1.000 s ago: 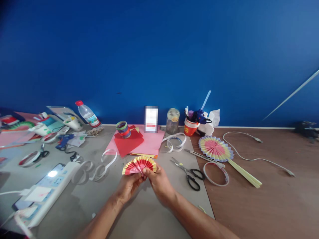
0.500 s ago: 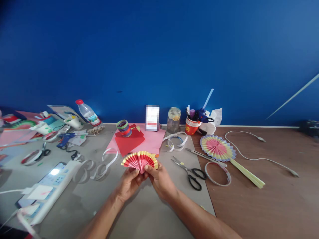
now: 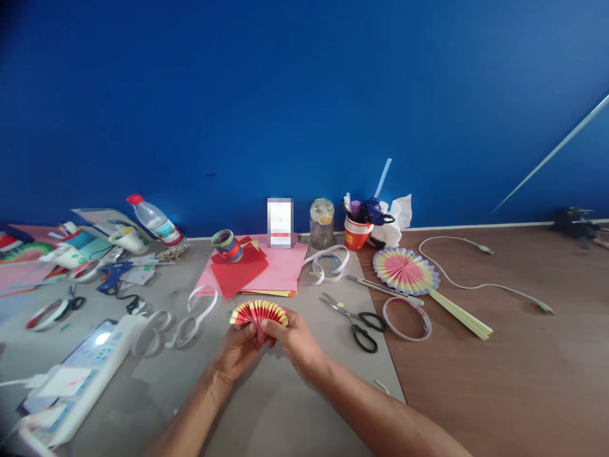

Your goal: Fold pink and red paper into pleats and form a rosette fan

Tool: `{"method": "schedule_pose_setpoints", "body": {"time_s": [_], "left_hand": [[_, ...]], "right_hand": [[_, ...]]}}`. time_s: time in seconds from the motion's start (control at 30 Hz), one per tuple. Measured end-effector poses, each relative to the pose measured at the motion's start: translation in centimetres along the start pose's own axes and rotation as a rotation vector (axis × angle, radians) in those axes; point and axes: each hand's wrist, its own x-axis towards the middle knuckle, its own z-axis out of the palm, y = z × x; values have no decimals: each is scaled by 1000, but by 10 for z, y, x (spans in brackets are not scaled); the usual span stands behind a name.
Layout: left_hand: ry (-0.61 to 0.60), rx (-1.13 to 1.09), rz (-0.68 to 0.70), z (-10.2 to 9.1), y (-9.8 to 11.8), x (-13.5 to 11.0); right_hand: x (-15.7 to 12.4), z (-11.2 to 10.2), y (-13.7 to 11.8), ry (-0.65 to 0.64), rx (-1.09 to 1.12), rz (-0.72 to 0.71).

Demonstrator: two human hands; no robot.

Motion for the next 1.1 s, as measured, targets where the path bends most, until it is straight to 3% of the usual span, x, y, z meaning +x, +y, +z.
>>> {"method": "schedule_pose_setpoints", "body": {"time_s": [0.23, 0.43, 0.57, 0.7, 0.87, 1.1], "left_hand": [[-12, 26, -13, -4, -5, 1], [24, 47, -12, -5, -11, 2], [4, 49, -2, -6, -9, 4], [21, 22, 50, -1, -6, 3], [1, 129, 123, 5, -9, 3], [183, 180, 185, 2, -15, 6]], "right_hand": [[1, 0, 0, 48, -97, 5], [2, 3, -2, -18, -139, -38], [1, 3, 2, -30, -43, -47], [4, 1, 4, 65, 54, -49], [6, -2, 0, 256, -201, -48], [10, -9, 2, 181, -181, -76]]}}
